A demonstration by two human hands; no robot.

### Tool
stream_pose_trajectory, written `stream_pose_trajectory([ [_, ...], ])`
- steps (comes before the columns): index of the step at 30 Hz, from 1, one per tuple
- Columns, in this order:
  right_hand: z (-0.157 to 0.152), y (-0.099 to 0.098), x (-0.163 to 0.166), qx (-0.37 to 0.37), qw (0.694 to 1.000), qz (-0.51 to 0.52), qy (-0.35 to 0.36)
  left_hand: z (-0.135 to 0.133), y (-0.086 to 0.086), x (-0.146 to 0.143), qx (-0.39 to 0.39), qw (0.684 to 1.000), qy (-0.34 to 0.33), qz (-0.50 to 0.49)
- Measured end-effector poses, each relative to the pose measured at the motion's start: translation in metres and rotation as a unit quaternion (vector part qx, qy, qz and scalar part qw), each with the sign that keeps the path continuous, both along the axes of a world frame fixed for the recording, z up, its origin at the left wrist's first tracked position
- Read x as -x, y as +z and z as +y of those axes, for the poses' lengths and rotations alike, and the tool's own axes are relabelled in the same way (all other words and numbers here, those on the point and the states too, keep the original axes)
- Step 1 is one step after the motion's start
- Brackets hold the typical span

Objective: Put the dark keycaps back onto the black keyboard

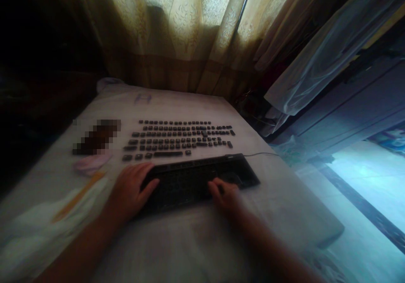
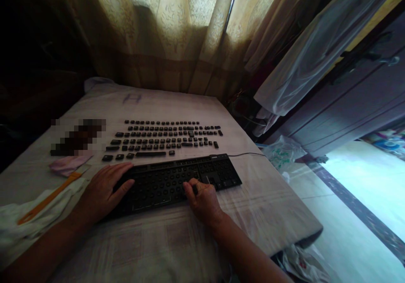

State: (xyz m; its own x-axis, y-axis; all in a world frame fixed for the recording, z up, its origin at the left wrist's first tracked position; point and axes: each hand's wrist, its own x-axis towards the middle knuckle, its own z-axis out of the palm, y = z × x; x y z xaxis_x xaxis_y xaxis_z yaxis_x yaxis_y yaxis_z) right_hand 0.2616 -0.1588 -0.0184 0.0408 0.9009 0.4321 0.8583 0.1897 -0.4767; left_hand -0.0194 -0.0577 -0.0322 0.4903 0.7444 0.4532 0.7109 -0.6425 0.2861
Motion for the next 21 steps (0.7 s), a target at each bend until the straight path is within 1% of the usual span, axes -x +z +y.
stream_pose_trajectory([
  [4,0.001,-0.002,-0.003,-0.033,0.998,0.003,0.045,-0.001,-0.001,0.000,0.001,1.000,0.004,0.000],
  [6,0.001,-0.004,-0.003,-0.050,0.997,0.008,0.053,-0.001,-0.002,0.000,0.001,1.000,0.004,-0.001],
  [11,0.005,-0.010,0.000,-0.076,0.995,0.061,-0.002,-0.001,-0.003,0.000,0.004,1.000,0.010,-0.006],
  [18,0.006,-0.024,-0.001,-0.058,0.989,0.123,-0.052,-0.001,0.000,-0.001,0.017,1.000,0.013,-0.008],
  [21,0.006,-0.027,-0.001,-0.038,0.986,0.149,-0.066,-0.001,0.000,-0.001,0.022,1.000,0.015,-0.010],
])
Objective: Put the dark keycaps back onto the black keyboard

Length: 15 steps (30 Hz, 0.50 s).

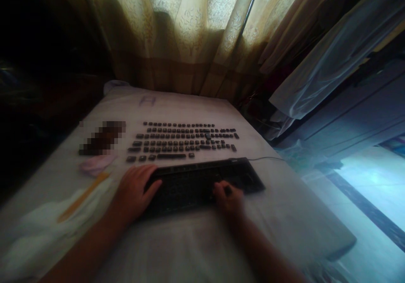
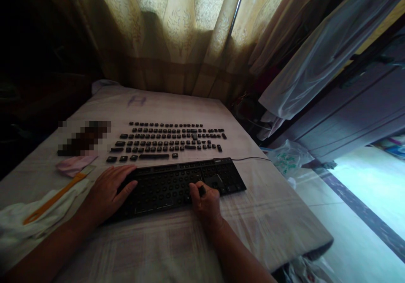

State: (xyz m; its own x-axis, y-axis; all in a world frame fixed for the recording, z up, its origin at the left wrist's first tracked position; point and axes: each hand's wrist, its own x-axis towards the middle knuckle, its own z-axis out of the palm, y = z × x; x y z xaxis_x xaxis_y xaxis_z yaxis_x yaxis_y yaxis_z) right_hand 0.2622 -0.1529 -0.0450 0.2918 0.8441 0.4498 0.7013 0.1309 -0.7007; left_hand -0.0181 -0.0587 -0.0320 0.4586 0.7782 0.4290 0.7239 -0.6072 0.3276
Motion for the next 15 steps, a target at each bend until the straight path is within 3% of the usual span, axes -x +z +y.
stream_pose_trajectory([
  [9,0.001,0.013,0.003,0.012,0.990,0.112,-0.080,0.001,-0.001,0.000,-0.015,1.000,0.012,0.005],
  [15,-0.005,0.020,0.012,-0.022,0.996,0.081,-0.008,-0.020,0.024,-0.016,-0.068,0.998,-0.016,-0.006],
])
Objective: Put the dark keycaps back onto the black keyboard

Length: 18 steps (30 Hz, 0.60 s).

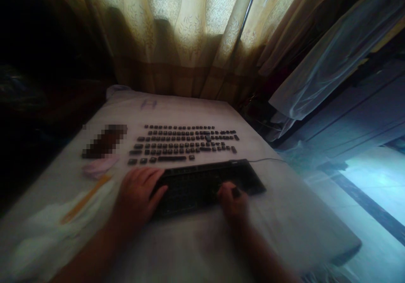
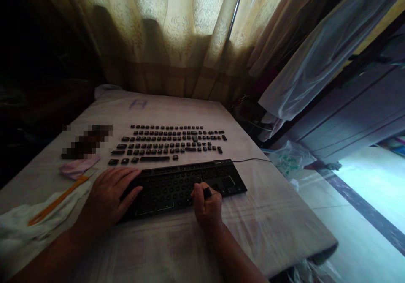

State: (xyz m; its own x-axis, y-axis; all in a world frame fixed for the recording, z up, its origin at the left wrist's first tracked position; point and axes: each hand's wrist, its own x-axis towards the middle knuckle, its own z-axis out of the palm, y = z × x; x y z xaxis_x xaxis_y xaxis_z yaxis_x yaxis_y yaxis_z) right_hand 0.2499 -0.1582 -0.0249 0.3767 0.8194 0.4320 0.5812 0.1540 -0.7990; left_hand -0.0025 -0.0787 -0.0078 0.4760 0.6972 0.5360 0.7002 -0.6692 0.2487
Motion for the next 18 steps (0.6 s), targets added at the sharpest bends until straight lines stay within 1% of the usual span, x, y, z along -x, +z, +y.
stream_pose_trajectory([
  [2,-0.002,0.005,0.007,-0.022,0.999,-0.028,0.030,-0.017,0.009,-0.014,0.043,0.998,-0.042,-0.033],
  [4,-0.003,0.013,0.014,-0.039,0.996,-0.062,0.051,-0.035,0.016,-0.028,0.155,0.983,-0.084,-0.057],
  [5,-0.004,0.017,0.018,-0.047,0.994,-0.079,0.059,-0.042,0.018,-0.034,0.226,0.967,-0.096,-0.065],
  [7,-0.005,0.026,0.025,-0.069,0.989,-0.107,0.074,-0.051,0.022,-0.043,0.350,0.927,-0.095,-0.093],
  [9,-0.005,0.032,0.031,-0.093,0.983,-0.128,0.088,-0.054,0.024,-0.048,0.435,0.887,-0.085,-0.130],
  [11,-0.006,0.034,0.037,-0.121,0.976,-0.145,0.106,-0.054,0.025,-0.050,0.493,0.851,-0.075,-0.168],
  [14,-0.008,0.032,0.043,-0.146,0.969,-0.157,0.126,-0.051,0.021,-0.049,0.554,0.804,-0.062,-0.206],
  [16,-0.008,0.029,0.045,-0.152,0.964,-0.169,0.138,-0.050,0.016,-0.048,0.573,0.789,-0.056,-0.213],
  [18,-0.006,0.026,0.044,-0.154,0.958,-0.196,0.139,-0.049,0.013,-0.047,0.575,0.789,-0.052,-0.210],
])
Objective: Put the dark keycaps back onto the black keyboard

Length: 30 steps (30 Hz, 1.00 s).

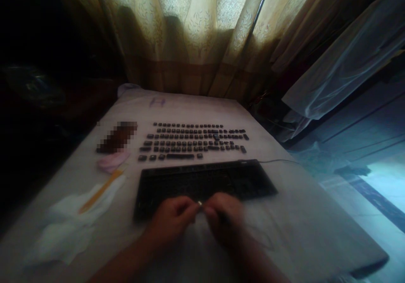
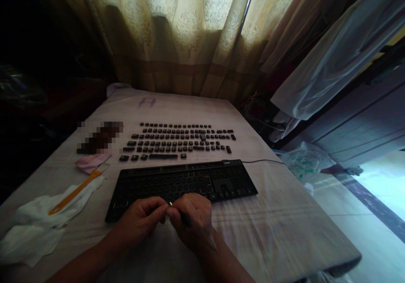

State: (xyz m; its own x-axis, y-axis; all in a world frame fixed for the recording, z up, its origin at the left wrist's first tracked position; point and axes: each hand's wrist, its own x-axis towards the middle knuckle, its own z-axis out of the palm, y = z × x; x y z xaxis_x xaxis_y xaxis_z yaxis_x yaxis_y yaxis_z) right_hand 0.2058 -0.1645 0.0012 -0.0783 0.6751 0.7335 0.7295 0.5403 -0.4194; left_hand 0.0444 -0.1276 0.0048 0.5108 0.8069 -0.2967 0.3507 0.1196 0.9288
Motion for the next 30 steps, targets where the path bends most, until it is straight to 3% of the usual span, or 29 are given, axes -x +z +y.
stream_pose_trajectory([
  [6,0.011,0.000,-0.013,0.045,0.998,-0.027,-0.040,0.004,0.002,0.004,-0.014,1.000,0.002,0.023],
  [10,0.011,0.002,-0.019,0.113,0.993,0.020,0.034,0.006,0.004,0.007,-0.010,1.000,-0.001,0.009],
  [14,0.006,-0.002,-0.021,0.194,0.973,-0.026,0.124,0.006,0.003,0.009,-0.019,1.000,-0.014,-0.002],
  [24,0.019,0.014,-0.027,0.250,0.955,-0.046,0.156,0.007,-0.001,0.009,-0.038,0.999,-0.015,0.024],
  [27,0.039,0.017,-0.041,0.232,0.961,-0.055,0.139,0.010,-0.002,0.011,-0.063,0.997,-0.015,0.036],
  [30,0.066,0.018,-0.058,0.233,0.970,-0.060,0.040,0.012,-0.005,0.014,-0.090,0.995,0.006,0.039],
])
